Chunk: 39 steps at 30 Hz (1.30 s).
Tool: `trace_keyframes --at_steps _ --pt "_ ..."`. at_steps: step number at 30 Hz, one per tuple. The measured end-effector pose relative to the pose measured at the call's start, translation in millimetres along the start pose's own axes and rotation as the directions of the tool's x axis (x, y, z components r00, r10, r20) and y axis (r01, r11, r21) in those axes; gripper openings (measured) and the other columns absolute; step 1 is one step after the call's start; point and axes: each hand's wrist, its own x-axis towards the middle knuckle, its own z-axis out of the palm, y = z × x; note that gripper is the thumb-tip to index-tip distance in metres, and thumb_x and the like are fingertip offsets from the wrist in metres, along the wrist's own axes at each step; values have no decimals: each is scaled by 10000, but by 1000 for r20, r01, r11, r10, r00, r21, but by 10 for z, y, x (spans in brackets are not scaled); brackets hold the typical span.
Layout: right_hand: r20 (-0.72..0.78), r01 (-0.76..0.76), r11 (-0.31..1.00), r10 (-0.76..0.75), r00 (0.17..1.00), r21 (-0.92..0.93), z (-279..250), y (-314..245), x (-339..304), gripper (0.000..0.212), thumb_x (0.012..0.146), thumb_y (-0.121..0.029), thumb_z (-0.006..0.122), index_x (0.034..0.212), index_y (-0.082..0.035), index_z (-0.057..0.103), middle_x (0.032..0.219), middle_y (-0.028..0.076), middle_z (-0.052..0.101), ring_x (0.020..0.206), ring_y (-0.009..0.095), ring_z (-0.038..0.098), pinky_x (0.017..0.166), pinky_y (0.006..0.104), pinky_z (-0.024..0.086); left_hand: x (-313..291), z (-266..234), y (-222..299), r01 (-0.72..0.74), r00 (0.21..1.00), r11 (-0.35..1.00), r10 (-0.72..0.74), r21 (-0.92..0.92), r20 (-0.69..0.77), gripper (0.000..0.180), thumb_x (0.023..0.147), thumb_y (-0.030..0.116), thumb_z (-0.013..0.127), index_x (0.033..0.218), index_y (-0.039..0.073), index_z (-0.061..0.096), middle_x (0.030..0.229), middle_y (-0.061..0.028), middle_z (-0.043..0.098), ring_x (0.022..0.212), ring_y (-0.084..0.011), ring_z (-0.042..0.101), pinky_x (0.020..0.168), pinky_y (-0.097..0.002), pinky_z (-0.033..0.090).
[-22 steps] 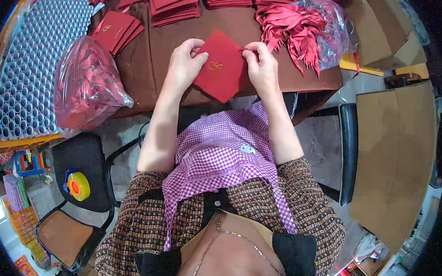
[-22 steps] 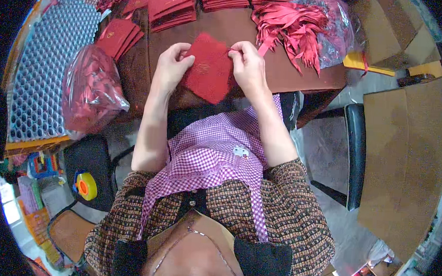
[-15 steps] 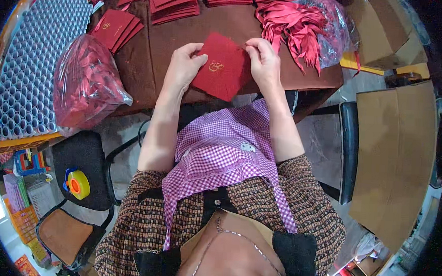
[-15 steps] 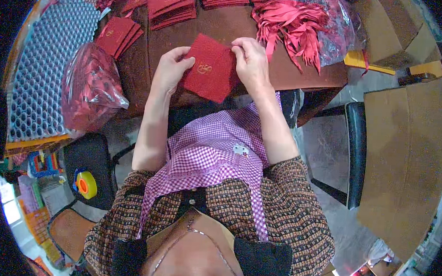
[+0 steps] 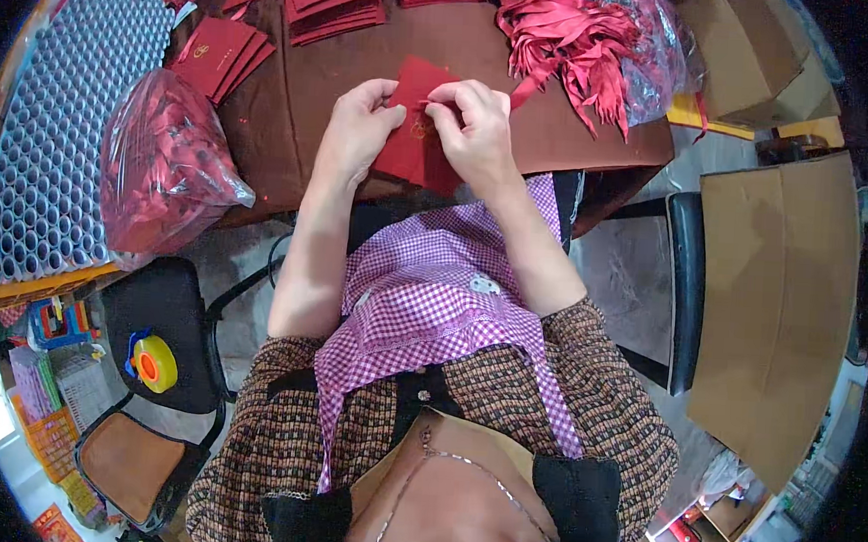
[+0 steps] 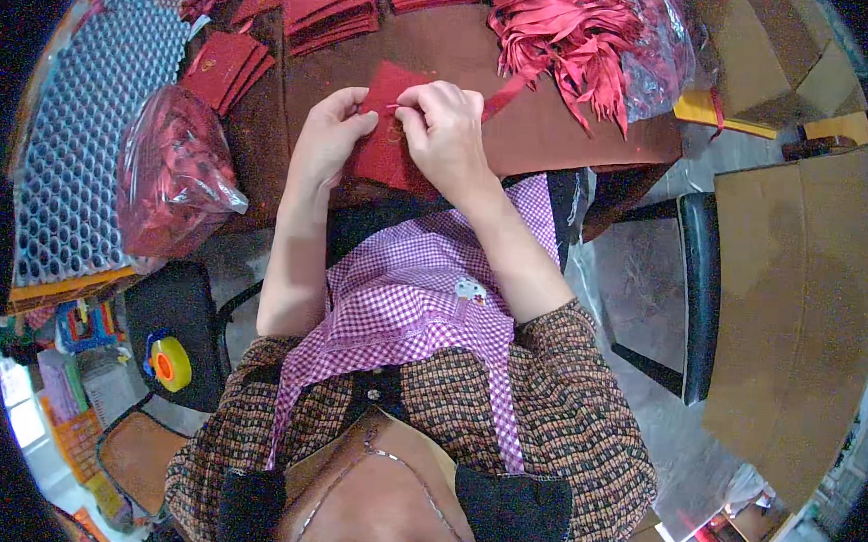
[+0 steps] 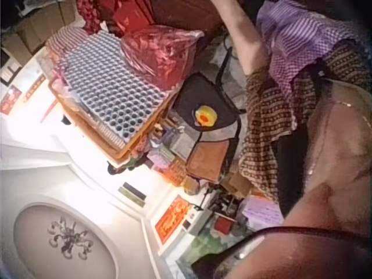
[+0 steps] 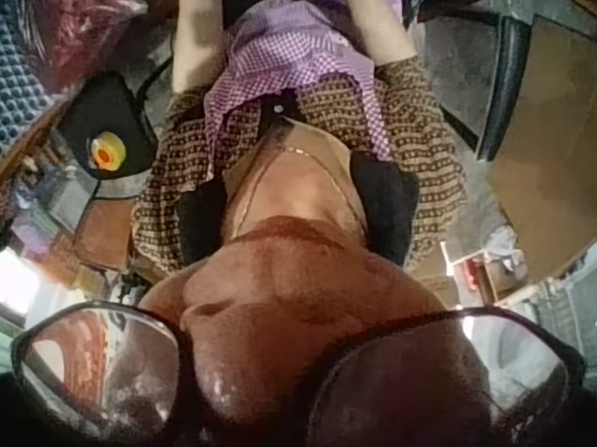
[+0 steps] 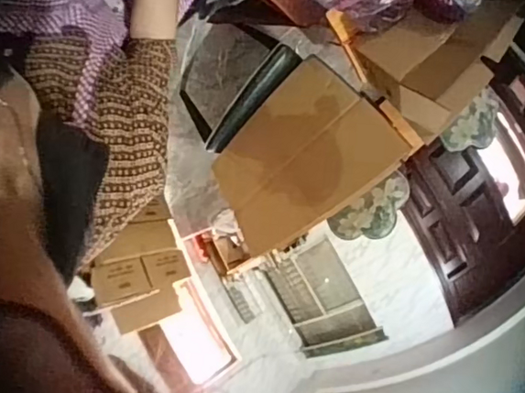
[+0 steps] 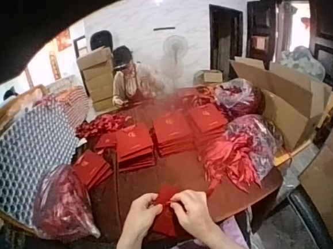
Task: The person is tying ribbons on red gift bags and organizing them on a table.
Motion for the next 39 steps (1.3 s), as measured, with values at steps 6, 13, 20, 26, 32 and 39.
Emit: trace_keyframes --at_steps 6,13,20,26,32,39 --pt "-11 78 988 -81 997 -136 -55 -76 19 65 771 -102 642 814 -71 604 795 49 609 797 213 580 774 351 359 -91 -16 151 106 990 957 -78 -270 115 330 793 -75 532 1119 -53 568 939 -95 644 804 -145 620 729 -261 503" --pt "-4 126 967 -130 992 -223 -119 -152 70 71 793 -115 627 831 -80 578 776 41 587 779 215 567 767 364 356 -100 -49 159 122 978 913 -44 -390 203 355 793 -68 537 1146 -48 551 1033 -107 635 890 -164 618 831 -291 494" --pt "-20 143 950 -155 988 -279 -214 -270 113 81 783 -116 644 810 -86 574 758 27 589 755 204 567 759 364 354 -141 -59 199 154 961 862 -15 -483 278 421 772 -79 561 1191 -43 537 1119 -121 616 955 -174 615 880 -300 484" --pt "-24 182 945 -196 980 -273 -317 -371 157 106 760 -109 670 795 -85 572 749 26 590 728 199 565 757 366 349 -152 -90 220 139 959 848 15 -512 285 448 767 -86 562 1211 -40 527 1133 -124 613 977 -182 613 893 -306 483" --pt "-25 200 943 -214 976 -267 -373 -419 191 103 759 -105 670 791 -88 574 751 22 589 736 195 565 761 362 347 -210 -81 332 122 952 841 52 -527 303 444 763 -85 568 1204 -46 532 1128 -131 617 973 -189 616 893 -308 484" --pt "-22 228 939 -242 970 -258 -408 -438 211 87 760 -98 662 812 -89 593 765 10 596 740 183 566 772 354 345 -268 -61 439 125 954 835 47 -536 297 399 776 -74 562 1174 -58 545 1076 -127 633 924 -169 622 850 -290 492"
